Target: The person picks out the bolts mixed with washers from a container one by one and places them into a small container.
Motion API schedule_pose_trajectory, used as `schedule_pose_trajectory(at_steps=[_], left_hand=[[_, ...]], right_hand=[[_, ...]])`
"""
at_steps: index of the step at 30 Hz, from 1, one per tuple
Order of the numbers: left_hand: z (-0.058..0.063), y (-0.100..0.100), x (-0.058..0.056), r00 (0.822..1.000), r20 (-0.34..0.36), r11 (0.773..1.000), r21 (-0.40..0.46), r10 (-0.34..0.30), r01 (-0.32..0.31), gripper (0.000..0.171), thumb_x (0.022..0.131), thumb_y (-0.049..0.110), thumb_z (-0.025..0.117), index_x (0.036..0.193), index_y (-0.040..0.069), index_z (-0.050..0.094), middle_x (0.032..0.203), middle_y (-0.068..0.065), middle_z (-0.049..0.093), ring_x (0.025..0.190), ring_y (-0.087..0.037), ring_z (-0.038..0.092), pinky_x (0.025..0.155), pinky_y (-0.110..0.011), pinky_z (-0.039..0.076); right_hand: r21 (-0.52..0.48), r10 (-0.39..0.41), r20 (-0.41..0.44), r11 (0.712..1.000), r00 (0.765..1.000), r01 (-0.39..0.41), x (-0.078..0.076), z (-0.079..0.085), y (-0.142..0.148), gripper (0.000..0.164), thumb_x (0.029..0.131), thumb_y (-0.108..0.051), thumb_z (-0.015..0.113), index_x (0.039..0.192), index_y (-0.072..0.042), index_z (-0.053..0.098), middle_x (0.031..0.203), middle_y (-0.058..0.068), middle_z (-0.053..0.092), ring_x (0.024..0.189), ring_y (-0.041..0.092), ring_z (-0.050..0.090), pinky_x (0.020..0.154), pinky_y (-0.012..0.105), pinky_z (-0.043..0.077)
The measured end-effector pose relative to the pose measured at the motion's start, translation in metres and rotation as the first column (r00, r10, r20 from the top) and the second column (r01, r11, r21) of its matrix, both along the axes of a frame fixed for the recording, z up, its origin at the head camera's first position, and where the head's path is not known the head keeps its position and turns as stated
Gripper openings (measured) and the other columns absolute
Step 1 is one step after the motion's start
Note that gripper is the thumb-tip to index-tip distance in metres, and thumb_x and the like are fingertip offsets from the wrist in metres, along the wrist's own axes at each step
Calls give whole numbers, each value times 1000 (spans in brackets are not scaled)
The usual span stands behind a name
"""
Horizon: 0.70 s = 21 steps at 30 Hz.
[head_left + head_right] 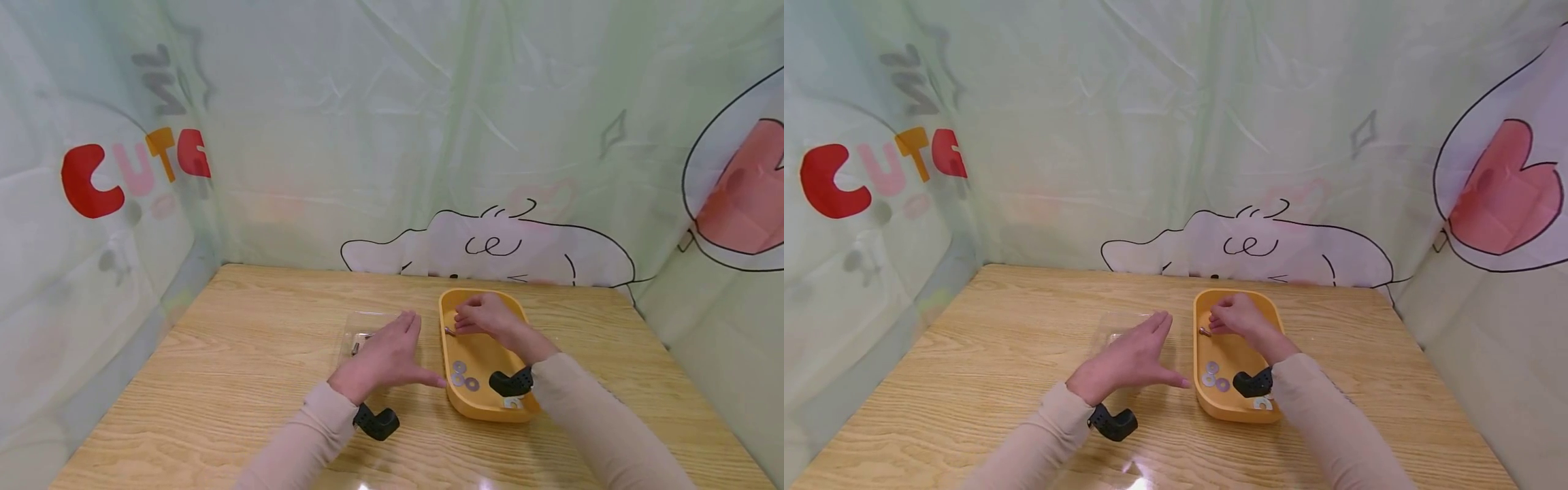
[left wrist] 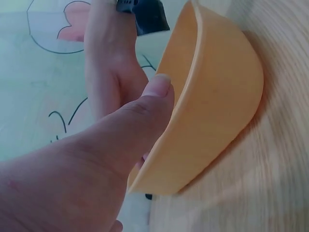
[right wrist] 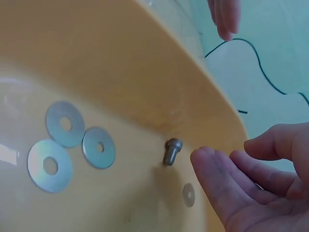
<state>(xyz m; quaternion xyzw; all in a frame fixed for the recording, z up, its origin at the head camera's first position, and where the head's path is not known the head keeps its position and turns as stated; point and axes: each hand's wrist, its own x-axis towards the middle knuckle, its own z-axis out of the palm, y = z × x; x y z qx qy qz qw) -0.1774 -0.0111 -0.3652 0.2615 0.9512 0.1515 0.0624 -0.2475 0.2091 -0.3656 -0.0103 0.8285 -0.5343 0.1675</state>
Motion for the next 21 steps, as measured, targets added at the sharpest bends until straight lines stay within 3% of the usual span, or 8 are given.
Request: schedule_pose_trajectory(at_steps=[5, 10, 14, 21], left_hand=[[-3, 8, 1, 999, -6, 999, -8, -33, 33, 120, 75, 73, 69, 155, -4, 24, 162, -21, 26, 151, -30, 27, 122, -37, 28], [-8, 17, 1, 999, -17, 999, -19, -43, 43, 121, 73, 75, 69, 155, -2, 25, 160, -20, 30, 149, -29, 31, 120, -36, 31], [-13, 23, 2, 998, -28, 998, -9, -65, 65, 120, 72, 76, 69, 155, 0, 25, 158, -18, 34, 148, -28, 34, 118, -35, 34], [-15, 30, 3, 996, -38, 997, -17, -82, 81, 122, 70, 79, 68, 154, 0, 26, 153, -15, 41, 139, -24, 45, 114, -32, 40]], right_hand=[[74, 10, -28, 997, 1000, -7, -2, -9, 4, 39, 102, -9, 48, 128, 20, 49, 123, 35, 59, 111, 42, 64, 98, 47, 53], [135, 10, -46, 991, 999, -4, -5, -17, 5, 39, 98, -8, 49, 126, 20, 52, 115, 30, 62, 101, 35, 66, 92, 41, 57], [177, 2, -44, 984, 999, 6, -4, -17, 3, 40, 96, -9, 50, 126, 17, 54, 116, 28, 62, 101, 33, 63, 90, 40, 57], [199, 57, -27, 979, 998, -50, -1, -15, -2, 37, 100, -10, 50, 126, 15, 56, 125, 30, 60, 111, 38, 60, 97, 45, 54]])
